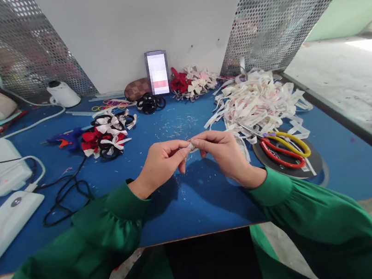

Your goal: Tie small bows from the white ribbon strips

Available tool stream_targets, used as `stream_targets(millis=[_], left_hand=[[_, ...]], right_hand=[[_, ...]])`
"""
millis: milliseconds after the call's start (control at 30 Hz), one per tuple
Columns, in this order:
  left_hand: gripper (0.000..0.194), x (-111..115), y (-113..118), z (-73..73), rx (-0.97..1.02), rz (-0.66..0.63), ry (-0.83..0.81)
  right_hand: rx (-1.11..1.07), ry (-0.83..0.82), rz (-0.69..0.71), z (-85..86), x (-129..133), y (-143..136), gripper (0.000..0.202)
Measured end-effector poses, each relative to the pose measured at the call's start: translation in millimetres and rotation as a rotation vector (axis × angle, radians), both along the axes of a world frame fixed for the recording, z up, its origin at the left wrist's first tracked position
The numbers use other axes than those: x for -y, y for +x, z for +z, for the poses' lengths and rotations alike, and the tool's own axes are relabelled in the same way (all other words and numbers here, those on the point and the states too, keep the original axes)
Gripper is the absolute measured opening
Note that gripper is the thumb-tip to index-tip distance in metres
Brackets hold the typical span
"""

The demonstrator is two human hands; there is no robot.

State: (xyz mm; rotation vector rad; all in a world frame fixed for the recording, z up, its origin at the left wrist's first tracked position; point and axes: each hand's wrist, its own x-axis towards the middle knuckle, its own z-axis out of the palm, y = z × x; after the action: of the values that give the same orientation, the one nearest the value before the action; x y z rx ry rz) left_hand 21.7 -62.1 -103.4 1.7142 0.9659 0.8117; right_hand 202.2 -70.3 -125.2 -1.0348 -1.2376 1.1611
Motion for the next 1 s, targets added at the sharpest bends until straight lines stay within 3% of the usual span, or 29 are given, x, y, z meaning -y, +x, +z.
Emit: stream_targets(millis=[233,533,767,867,1000], left_hand=[[0.024,-1.2,-1.7,0.7,0.06,0.096,-0.037],[0.025,-1.1,-1.5,-2.9,0.001,0.008,0.031],[0.03,-1.4,-1.5,-7.5,-0.015,0.084,0.041],[0.031,0.7,-1.2,-8.4,-0.068,0.143,0.108],[0.035,5.6,-1.2,-8.5,-0.29,0.162,0.455]], right_hand=[[-0.051,-0.067,-0.045,0.3,0.2,-0.9,0.016],[-0.019,-0.158,0.183,-0.4,0.2,-2.4,0.026],[0.101,-0.099,0.162,-1.8,-0.3,-1.3,0.02],[0.24,0.005,0.136,-3.8,1.1,-1.0,0.016],[0.564,0.383,0.053,-6.3,4.7,-0.3,0.012]])
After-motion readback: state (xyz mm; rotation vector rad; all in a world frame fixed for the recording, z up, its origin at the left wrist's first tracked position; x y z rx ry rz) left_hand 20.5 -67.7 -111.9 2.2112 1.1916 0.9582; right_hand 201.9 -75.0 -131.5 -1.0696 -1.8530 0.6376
